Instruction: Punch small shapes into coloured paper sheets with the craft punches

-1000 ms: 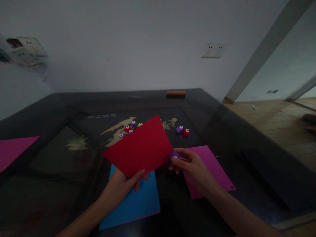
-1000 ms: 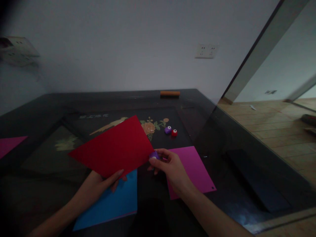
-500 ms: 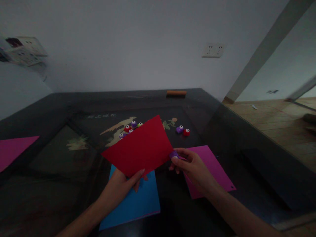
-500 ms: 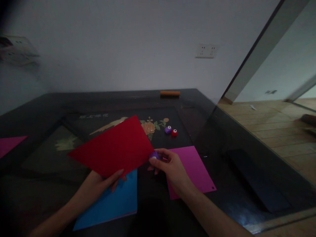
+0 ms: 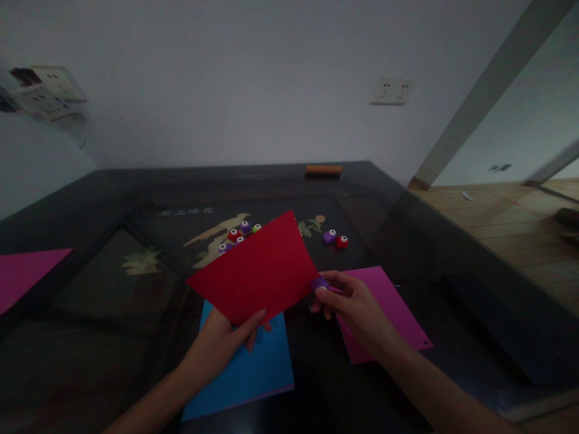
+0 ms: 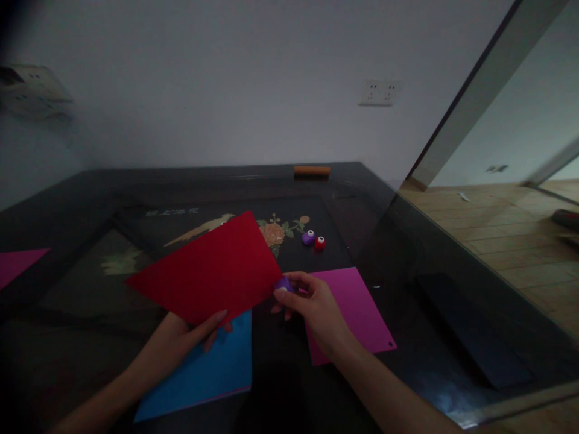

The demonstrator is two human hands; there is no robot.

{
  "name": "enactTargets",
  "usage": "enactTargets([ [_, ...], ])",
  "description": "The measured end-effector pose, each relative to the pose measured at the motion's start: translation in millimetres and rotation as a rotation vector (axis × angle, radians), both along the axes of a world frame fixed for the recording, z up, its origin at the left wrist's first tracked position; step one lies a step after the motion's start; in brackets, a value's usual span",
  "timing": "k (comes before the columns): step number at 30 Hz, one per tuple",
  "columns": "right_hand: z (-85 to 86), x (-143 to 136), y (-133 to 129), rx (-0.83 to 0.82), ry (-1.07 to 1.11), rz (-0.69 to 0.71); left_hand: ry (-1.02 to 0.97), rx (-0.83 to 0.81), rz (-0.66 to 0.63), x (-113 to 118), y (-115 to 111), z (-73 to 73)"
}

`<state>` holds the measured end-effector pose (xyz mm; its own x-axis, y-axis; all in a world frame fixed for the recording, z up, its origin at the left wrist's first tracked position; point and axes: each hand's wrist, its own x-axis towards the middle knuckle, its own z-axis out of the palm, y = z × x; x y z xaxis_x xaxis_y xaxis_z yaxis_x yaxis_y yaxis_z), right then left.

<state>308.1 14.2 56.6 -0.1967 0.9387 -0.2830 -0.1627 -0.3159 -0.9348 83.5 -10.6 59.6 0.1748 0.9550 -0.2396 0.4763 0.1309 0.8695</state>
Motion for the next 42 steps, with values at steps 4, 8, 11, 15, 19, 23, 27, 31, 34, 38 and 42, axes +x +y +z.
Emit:
enactTargets([
  [4,-1.4,0.6,0.6,0.007,0.011,0.017,0.007,0.011,-0.006,-1.1,-0.5,-1.4],
  [8,-0.8,0.6,0.3,0.007,0.007,0.018,-0.001,0.016,-0.006,-2.1,-0.5,-3.0],
  [11,-0.1,0.4,0.2,0.008,0.009,0.014,-0.009,0.025,-0.009,-2.1,-0.3,-3.4],
  [15,1.3,-0.1,0.3,-0.001,0.001,0.005,0.0,0.023,-0.006,-1.7,-0.7,-2.1],
  [19,2.5,-0.2,-0.2,-0.003,-0.015,-0.001,0.003,0.017,-0.002,-1.7,-1.4,-1.7],
  [23,0.3,0.7,0.2,0.014,-0.006,0.002,0.023,0.014,-0.003,-1.0,-1.0,-0.4],
  [27,-1.3,1.1,0.5,0.018,0.005,0.01,0.029,0.023,-0.007,0.0,0.1,1.5],
  [31,0.3,0.8,-0.4,0.02,-0.02,0.007,0.017,0.019,-0.005,-0.7,-0.8,0.7],
  [34,1.0,0.7,-0.8,0.021,-0.022,0.004,0.016,0.016,0.006,-1.5,-2.4,-0.7],
  [38,-0.5,1.0,0.0,0.022,-0.006,0.002,0.028,0.019,0.011,-1.4,-2.9,-1.0],
  [42,-3.6,1.8,1.0,0.037,0.012,0.009,0.055,0.029,0.002,-1.2,-1.5,0.0],
])
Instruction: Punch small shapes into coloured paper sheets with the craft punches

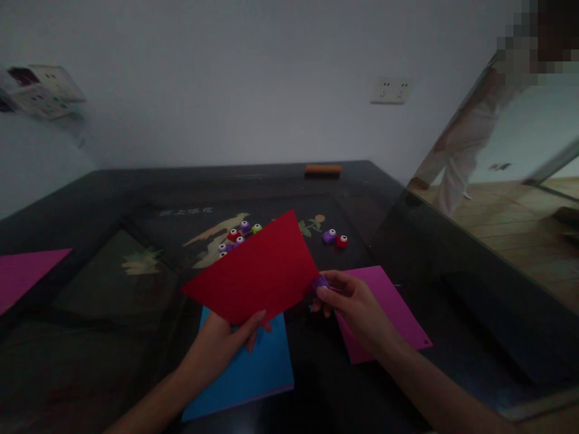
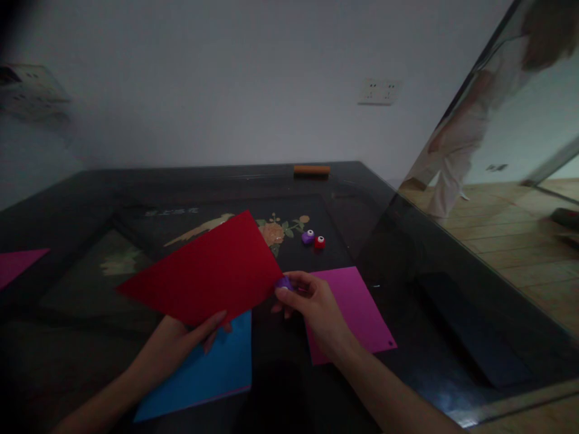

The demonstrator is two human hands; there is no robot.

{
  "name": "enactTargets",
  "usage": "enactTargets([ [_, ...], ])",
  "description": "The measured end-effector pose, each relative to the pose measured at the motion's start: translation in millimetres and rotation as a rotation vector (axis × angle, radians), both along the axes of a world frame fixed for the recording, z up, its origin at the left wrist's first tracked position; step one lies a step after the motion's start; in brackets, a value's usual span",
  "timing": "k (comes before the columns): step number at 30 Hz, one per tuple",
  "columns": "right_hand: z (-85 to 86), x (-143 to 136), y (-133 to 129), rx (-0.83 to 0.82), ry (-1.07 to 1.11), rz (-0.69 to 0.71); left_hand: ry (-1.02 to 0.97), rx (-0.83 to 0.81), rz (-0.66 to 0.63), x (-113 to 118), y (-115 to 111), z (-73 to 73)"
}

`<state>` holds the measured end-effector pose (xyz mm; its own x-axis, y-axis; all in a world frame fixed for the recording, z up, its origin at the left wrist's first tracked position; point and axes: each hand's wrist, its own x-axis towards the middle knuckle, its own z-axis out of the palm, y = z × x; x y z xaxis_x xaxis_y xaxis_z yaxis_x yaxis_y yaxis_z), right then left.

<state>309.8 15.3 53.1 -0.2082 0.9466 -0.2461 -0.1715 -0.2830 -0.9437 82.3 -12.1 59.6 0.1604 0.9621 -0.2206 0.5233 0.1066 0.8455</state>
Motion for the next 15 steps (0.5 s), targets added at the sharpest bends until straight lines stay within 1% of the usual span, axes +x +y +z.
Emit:
enactTargets([
  [6,-3.2,0.1,0.4,0.003,0.036,0.002,0.003,0.015,0.001,-0.7,-0.8,1.2],
  [11,-0.9,-0.3,-0.4,0.004,0.042,0.0,0.023,0.021,0.02,-0.1,-2.7,2.8],
  [15,-0.1,-0.1,-0.4,0.0,0.029,0.011,0.032,0.026,0.026,-0.6,-2.6,0.6],
])
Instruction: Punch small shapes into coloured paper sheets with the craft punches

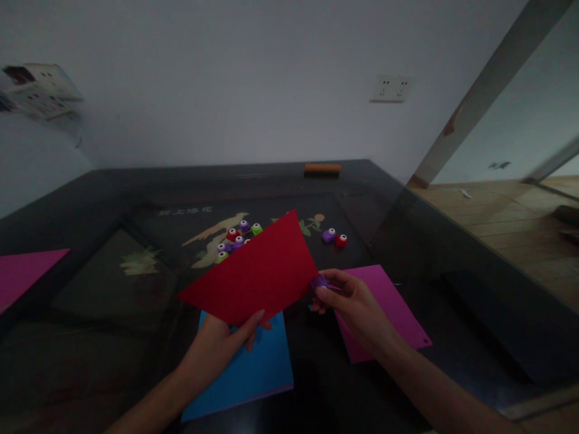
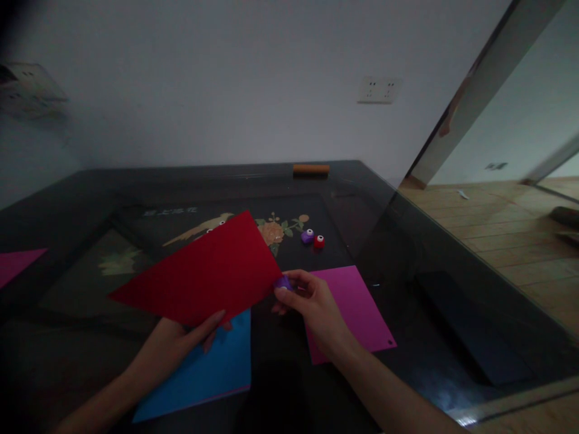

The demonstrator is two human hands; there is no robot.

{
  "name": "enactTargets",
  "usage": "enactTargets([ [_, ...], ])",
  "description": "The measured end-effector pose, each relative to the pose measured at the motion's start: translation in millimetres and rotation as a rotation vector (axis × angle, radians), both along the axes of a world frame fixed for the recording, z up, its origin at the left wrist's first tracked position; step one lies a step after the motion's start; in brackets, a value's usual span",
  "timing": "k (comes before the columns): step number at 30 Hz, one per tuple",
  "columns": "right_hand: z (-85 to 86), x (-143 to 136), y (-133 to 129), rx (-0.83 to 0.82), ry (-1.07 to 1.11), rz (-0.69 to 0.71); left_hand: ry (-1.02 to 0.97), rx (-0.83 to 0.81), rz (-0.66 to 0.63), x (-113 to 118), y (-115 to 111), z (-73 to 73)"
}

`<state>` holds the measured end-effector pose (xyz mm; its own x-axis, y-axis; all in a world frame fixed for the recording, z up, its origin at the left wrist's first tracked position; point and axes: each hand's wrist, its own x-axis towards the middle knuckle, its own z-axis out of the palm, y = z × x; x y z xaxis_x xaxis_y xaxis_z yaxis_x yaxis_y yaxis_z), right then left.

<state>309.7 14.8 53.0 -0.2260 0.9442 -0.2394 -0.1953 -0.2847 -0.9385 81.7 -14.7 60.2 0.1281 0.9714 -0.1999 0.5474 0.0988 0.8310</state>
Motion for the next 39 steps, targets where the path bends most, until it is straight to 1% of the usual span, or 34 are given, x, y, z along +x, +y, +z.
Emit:
enactTargets([
  [16,-6.2,0.7,1.8,0.049,0.006,0.028,-0.024,0.035,0.0,0.0,1.4,-3.6],
  [22,-4.6,1.5,1.8,0.056,0.012,0.024,-0.051,0.046,0.004,0.5,-0.4,-1.1],
  [26,-4.0,2.2,1.7,0.069,0.016,0.031,-0.057,0.056,-0.01,-0.9,-1.7,-3.2],
  [32,-1.5,1.9,1.9,0.063,-0.007,0.046,-0.038,0.031,-0.011,-1.0,-0.3,-3.4],
  [36,0.2,1.2,1.5,0.062,-0.014,0.028,-0.046,0.018,-0.014,0.4,0.8,-1.5],
  [39,0.1,0.8,1.0,0.052,-0.012,0.018,-0.044,0.012,-0.007,0.4,0.7,-3.1],
])
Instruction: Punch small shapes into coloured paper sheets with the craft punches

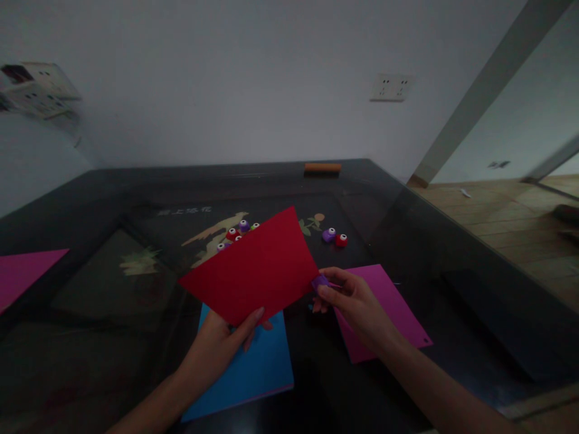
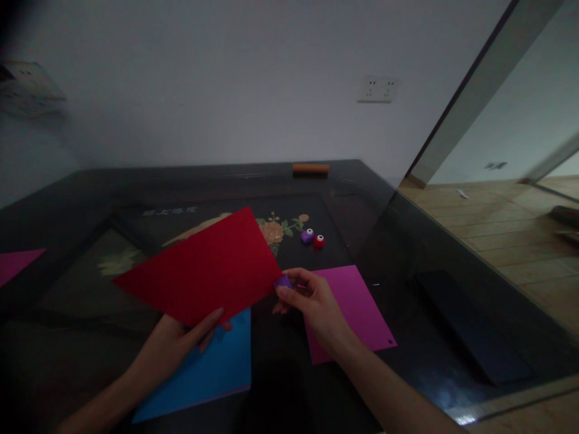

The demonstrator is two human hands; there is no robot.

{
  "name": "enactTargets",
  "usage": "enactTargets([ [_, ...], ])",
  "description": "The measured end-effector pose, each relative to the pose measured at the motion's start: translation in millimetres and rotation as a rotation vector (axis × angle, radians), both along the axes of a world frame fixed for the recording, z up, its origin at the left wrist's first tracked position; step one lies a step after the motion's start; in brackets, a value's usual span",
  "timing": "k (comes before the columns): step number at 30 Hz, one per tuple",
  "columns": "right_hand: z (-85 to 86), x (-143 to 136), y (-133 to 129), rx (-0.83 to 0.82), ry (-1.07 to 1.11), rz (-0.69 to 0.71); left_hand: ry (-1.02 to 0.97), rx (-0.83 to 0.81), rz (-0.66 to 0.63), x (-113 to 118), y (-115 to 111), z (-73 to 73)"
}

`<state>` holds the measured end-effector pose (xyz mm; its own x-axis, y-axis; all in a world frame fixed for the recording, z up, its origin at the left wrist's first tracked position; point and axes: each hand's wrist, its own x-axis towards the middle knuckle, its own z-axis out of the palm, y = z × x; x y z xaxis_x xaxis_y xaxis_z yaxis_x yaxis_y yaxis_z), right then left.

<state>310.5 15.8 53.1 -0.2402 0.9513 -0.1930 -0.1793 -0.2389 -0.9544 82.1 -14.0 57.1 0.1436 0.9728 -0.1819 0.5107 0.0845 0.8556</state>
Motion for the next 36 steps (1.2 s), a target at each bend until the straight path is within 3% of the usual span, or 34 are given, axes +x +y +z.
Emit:
enactTargets([
  [12,3.4,1,-1,-0.016,0.022,0.038,-0.032,-0.029,0.046,-4,0,-6.1],
  [22,10.1,0,-1,-0.028,0.004,0.051,-0.031,-0.034,0.099,-2,0,0.9],
  [36,4.3,6,7,-0.061,0.027,0.069,-0.076,0.026,0.131,-7,3,-1.7],
])
